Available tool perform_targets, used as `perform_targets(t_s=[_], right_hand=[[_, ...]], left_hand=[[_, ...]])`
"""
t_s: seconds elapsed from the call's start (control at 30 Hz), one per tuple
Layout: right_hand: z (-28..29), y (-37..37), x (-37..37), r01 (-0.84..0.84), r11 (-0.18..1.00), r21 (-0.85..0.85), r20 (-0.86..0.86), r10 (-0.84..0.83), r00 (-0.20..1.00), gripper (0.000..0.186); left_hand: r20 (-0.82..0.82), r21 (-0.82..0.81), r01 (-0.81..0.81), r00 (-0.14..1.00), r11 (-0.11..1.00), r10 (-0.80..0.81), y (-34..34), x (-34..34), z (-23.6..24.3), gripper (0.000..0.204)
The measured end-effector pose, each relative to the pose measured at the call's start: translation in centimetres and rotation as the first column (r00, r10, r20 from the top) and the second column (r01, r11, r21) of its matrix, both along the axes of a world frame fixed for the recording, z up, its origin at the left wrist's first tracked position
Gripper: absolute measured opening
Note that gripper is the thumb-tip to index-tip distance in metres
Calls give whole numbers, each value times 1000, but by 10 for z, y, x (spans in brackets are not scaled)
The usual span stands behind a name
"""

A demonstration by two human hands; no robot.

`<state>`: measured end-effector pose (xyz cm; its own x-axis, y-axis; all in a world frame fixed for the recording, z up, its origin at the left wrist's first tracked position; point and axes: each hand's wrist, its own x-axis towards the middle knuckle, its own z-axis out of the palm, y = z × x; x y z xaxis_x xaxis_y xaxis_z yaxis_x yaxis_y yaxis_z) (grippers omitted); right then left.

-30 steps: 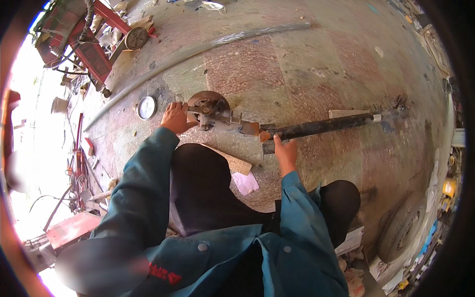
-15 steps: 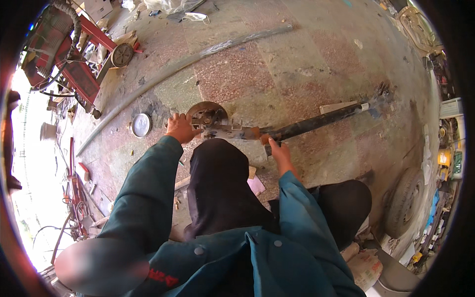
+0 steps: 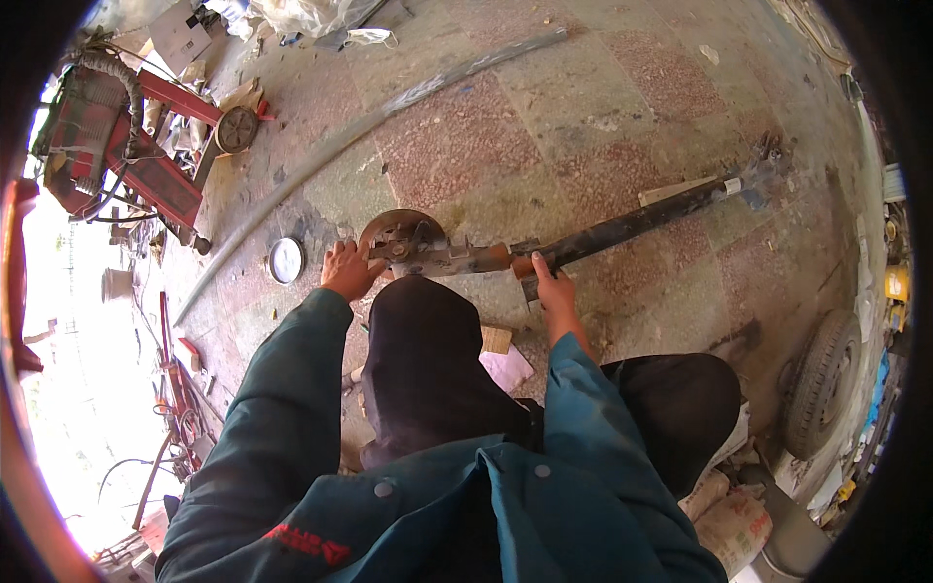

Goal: The person sits on the floor of a workshop and uses a small metal tool to scrape and clean a circular metal component attached to a long rod. The person repeatedly scrapes the surface and adjusts their grip on the tool and the part throughout the clip.

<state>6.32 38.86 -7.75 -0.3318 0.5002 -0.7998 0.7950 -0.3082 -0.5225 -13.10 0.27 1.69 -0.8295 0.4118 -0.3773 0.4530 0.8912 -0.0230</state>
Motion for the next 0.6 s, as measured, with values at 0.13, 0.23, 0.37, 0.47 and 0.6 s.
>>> perform_targets(t_s=[0.13,0.23,0.37,0.47,0.6], right_hand=[[-17,11,-12,-94,996,12,-38,94,995,113],[-20,9,-25,-137,989,57,-20,139,990,112],[-12,10,-38,-179,984,8,-53,180,982,110],[-14,20,-48,-203,977,67,-52,207,977,115],[1,20,-57,-220,975,-24,31,221,975,108]], left_hand=[[-39,35,-14,999,999,16,-8,-1,-9,72],[-51,37,2,999,999,0,-16,1,-15,69],[-30,52,-49,998,997,51,-29,6,-23,64],[-38,83,-37,998,996,40,-21,4,-27,61],[-45,90,-12,999,996,16,-30,8,-32,55]])
